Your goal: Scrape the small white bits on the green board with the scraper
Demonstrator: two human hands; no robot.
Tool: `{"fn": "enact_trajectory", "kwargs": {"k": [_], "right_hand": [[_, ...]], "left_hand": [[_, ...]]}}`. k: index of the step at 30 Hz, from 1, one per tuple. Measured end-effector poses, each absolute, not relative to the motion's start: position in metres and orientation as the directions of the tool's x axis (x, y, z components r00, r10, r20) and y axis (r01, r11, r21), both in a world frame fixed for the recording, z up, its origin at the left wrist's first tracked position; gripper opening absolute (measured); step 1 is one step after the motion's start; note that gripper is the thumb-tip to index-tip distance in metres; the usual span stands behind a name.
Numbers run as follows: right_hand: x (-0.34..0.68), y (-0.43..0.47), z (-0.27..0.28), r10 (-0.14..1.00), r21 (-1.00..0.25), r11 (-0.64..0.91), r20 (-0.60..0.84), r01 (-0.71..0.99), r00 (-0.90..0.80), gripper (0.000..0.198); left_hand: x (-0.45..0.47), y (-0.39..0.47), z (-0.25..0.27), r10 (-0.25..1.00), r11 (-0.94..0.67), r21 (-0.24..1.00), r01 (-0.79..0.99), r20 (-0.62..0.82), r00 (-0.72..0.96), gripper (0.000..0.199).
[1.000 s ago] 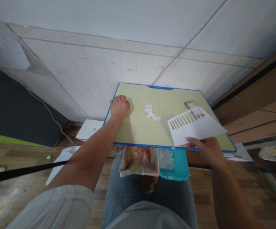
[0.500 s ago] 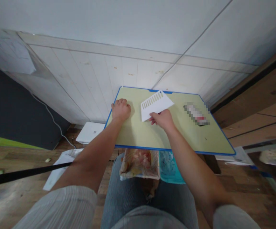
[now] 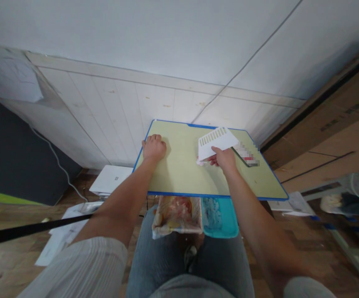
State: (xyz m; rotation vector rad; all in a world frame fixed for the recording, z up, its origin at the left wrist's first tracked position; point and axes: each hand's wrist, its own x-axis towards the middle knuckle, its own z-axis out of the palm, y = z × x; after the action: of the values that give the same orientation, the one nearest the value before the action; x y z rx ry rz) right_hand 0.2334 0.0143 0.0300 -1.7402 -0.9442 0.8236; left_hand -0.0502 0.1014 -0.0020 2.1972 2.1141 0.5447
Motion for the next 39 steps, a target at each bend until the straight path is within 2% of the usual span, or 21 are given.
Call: {"fn": "enact_trajectory", "kwargs": {"k": [3, 7, 9, 14, 18, 24, 34, 39], "right_hand": [[0.254, -0.005, 0.042, 0.845, -0.968, -0.143, -0.011, 0.206, 0.535, 0.032], [0.283, -0.032, 0.036, 0.765, -0.969, 0.12, 0.229, 0.217, 0.601, 0.035], [0.289, -0.04, 0.023, 0.766, -0.97, 0.158, 0.238, 0.184, 0.598, 0.038], [0.283, -0.039, -0.011, 0.799, -0.992, 0.103, 0.129, 0.077, 0.587, 0.046], [0.277, -0.03, -0.022, 0.838, -0.995, 0.075, 0.097, 0.063, 0.536, 0.059], [0.279, -0.025, -0.025, 0.876, -0.983, 0.022, 0.107, 0.182, 0.47, 0.054], [0.314, -0.08, -0.015, 0.819, -0.928, -0.066, 0.159, 0.366, 0.552, 0.047], [0.317, -0.118, -0.001, 0.915, -0.909, -0.087, 0.089, 0.407, 0.394, 0.052]], "left_hand": [[-0.051, 0.101, 0.0, 0.975, -0.076, 0.269, 0.96, 0.222, 0.015, 0.05], [-0.052, 0.102, 0.002, 0.974, -0.068, 0.269, 0.961, 0.224, 0.006, 0.048], [-0.052, 0.102, 0.001, 0.974, -0.06, 0.267, 0.962, 0.227, -0.003, 0.047], [-0.056, 0.105, -0.004, 0.972, -0.054, 0.265, 0.963, 0.236, -0.01, 0.048], [-0.053, 0.121, 0.001, 0.977, 0.025, 0.305, 0.952, 0.195, -0.088, 0.044], [-0.023, 0.159, 0.003, 0.973, 0.023, 0.374, 0.927, 0.206, -0.107, 0.045], [-0.024, 0.177, -0.011, 0.962, -0.073, 0.441, 0.895, 0.269, -0.054, 0.044], [-0.022, 0.18, -0.014, 0.965, -0.084, 0.436, 0.896, 0.261, -0.036, 0.039]]}}
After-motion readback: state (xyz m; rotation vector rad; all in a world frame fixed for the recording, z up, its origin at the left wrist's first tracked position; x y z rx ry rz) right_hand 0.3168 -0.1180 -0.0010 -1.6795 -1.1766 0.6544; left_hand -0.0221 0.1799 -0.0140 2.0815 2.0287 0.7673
